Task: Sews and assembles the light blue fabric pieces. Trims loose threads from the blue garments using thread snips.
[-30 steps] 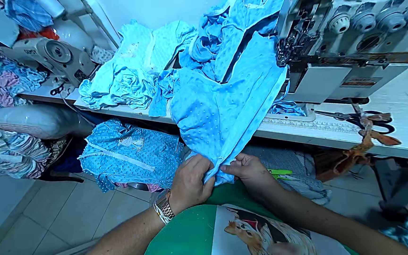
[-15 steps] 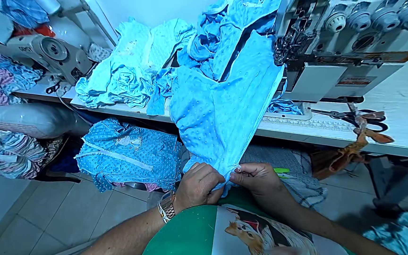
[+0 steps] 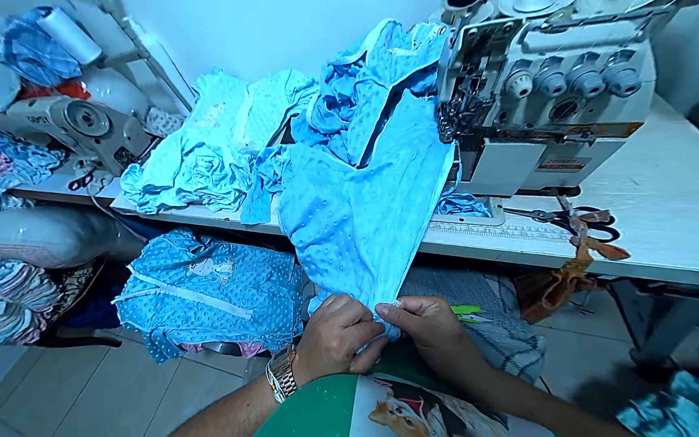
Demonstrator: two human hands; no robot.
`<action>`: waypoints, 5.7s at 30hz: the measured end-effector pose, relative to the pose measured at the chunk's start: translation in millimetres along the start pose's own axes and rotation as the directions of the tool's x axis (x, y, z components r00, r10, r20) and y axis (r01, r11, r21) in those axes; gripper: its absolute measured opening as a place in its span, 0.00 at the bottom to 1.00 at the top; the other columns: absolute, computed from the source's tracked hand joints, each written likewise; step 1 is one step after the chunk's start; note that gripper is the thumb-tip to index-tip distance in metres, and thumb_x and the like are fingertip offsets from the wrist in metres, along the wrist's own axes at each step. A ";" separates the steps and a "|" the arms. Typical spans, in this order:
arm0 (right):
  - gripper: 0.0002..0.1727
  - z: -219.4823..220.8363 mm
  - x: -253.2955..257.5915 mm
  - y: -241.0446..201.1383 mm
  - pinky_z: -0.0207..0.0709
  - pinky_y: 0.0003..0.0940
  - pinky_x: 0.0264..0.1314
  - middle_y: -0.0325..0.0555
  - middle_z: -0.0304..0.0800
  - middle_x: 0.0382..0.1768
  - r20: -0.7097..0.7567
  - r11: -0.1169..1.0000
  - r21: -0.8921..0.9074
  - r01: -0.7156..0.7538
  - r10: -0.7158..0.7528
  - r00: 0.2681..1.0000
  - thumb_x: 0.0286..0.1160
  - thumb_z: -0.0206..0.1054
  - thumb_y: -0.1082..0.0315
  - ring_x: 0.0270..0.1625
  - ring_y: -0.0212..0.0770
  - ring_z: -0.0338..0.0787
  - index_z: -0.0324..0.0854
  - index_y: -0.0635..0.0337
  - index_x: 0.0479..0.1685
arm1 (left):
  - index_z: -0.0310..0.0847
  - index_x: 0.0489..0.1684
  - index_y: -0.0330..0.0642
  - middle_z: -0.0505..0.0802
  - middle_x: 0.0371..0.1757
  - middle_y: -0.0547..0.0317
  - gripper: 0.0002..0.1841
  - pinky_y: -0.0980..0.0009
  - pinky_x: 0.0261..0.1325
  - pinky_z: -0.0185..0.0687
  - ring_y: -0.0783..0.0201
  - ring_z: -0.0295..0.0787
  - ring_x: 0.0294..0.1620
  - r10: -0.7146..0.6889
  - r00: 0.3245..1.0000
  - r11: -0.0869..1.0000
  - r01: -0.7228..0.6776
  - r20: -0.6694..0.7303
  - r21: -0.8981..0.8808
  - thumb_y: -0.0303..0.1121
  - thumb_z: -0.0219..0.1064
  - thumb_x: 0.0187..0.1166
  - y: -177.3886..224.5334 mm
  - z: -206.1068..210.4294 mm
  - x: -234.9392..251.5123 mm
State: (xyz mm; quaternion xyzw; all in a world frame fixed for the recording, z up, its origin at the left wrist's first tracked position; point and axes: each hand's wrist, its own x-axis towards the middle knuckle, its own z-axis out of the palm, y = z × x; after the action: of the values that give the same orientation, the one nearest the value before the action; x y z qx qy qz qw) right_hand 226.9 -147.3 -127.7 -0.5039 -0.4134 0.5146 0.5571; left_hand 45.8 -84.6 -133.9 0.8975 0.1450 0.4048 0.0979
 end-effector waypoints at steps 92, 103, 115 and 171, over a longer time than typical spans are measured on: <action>0.11 -126.5 118.8 -30.7 0.79 0.16 0.31 0.29 0.90 0.23 -0.019 0.990 -0.004 0.142 -0.142 0.990 0.74 0.74 0.60 0.27 0.18 0.85 0.92 0.52 0.24 | 0.84 0.56 0.49 0.98 0.43 0.67 0.15 0.73 0.51 0.93 0.72 0.96 0.44 -0.832 0.429 0.209 0.830 0.352 -0.517 0.41 0.72 0.74 -163.0 -26.5 140.4; 0.11 -113.5 149.8 -74.3 0.77 0.24 0.24 0.38 0.88 0.18 -0.298 0.984 -0.180 0.012 -0.066 0.952 0.76 0.74 0.66 0.20 0.28 0.83 0.92 0.56 0.24 | 0.84 0.58 0.31 0.92 0.52 0.39 0.23 0.34 0.64 0.77 0.44 0.90 0.60 -0.424 0.852 0.898 0.351 0.306 0.265 0.47 0.61 0.86 -217.6 -24.9 266.3; 0.07 -115.4 139.7 -79.0 0.72 0.21 0.20 0.40 0.89 0.22 -0.307 0.984 -0.168 -0.057 0.002 0.952 0.78 0.72 0.70 0.20 0.29 0.82 0.90 0.58 0.30 | 0.89 0.36 0.38 0.90 0.35 0.52 0.12 0.58 0.39 0.86 0.59 0.89 0.35 -0.315 0.943 0.930 0.285 0.106 0.233 0.38 0.66 0.82 -97.7 -9.6 263.8; 0.27 -94.2 108.9 -66.6 0.88 0.28 0.37 0.38 0.91 0.23 -0.255 0.980 0.199 0.019 0.033 0.966 0.90 0.41 0.63 0.28 0.31 0.92 0.87 0.56 0.30 | 0.82 0.29 0.39 0.99 0.47 0.49 0.08 0.64 0.69 0.86 0.59 0.96 0.58 0.238 0.971 0.971 -0.239 -0.025 -0.031 0.23 0.58 0.77 -71.9 76.4 166.7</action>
State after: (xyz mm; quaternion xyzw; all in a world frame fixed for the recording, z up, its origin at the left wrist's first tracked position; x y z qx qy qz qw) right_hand 343.6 -49.9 -82.4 -0.5092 -0.2821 0.4859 0.6520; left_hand 195.5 35.0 -88.5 0.9024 0.0302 0.4253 0.0622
